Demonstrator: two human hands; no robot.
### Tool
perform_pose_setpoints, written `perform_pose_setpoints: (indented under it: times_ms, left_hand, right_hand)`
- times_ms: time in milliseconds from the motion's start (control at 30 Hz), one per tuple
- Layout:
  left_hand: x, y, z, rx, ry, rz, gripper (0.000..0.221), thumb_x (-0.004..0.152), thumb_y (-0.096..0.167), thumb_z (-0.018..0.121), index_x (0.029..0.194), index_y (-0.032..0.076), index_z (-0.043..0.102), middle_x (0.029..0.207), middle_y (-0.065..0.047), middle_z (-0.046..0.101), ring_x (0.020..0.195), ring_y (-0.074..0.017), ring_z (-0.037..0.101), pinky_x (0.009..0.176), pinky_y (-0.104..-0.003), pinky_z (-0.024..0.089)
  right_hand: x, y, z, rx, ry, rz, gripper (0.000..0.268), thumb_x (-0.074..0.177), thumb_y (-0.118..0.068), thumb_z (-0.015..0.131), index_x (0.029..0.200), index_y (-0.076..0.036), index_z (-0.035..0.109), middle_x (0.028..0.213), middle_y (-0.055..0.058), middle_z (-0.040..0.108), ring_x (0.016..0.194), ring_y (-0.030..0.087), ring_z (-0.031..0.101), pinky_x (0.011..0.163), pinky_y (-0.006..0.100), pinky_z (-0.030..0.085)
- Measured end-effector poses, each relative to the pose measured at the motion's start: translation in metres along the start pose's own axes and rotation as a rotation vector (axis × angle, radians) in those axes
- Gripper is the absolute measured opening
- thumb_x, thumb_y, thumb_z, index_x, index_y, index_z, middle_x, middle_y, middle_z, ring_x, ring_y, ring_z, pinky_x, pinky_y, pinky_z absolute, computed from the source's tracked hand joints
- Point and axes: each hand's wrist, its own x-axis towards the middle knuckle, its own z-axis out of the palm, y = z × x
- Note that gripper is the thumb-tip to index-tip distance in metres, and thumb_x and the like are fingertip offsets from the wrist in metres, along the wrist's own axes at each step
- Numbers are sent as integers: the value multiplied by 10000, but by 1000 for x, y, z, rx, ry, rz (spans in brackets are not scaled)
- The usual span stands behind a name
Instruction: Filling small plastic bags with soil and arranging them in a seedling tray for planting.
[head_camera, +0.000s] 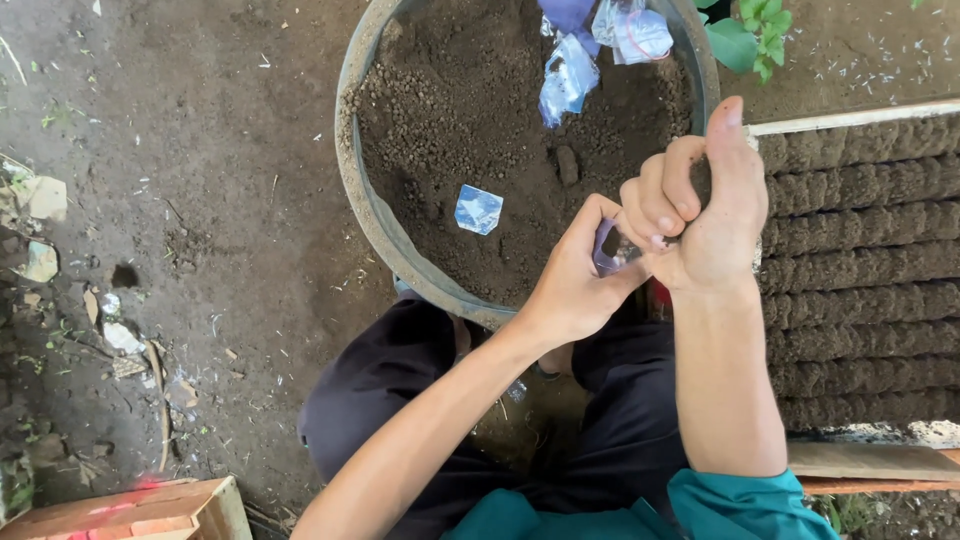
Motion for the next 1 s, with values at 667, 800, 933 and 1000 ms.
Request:
perform_pose_setpoints:
  times_ms: [667, 800, 933, 1000]
  left_hand:
    - [0, -7, -9, 117, -45, 20, 233, 741, 44, 570, 843, 141, 384, 694, 42, 388, 601, -90, 277, 552, -220, 264]
    - [-1, -8, -10, 175, -38, 8, 253, 723, 50, 577, 861, 149, 389, 730, 24, 419, 647, -121, 334, 609, -234, 288]
    - [0, -8, -10, 124, -48, 3, 247, 733, 41, 571, 858, 138, 381, 717, 14, 434, 626, -115, 355, 591, -234, 304]
    - [0, -9, -10, 69, -42, 49, 244, 717, 17, 559, 834, 131, 377, 728, 24, 441, 668, -102, 358, 634, -216, 308]
  right_hand:
    - [-2, -9, 18, -23, 6, 33, 577, 789, -490, 331, 341, -128, 312, 314, 14, 258, 250, 116, 220, 266, 200, 142]
    - [-2, -8, 24, -29, 83, 43, 602, 791, -478, 314, 315, -111, 335, 296, 34, 271, 231, 133, 241, 251, 190, 172]
    - [-3, -5, 19, -99, 29, -36, 577, 836, -446, 356, 360, -124, 304, 335, 29, 251, 263, 115, 215, 275, 198, 131]
    - [-3, -6, 21, -105, -60, -19, 545, 859, -420, 310, 392, -146, 251, 364, -13, 188, 314, 82, 113, 331, 212, 72]
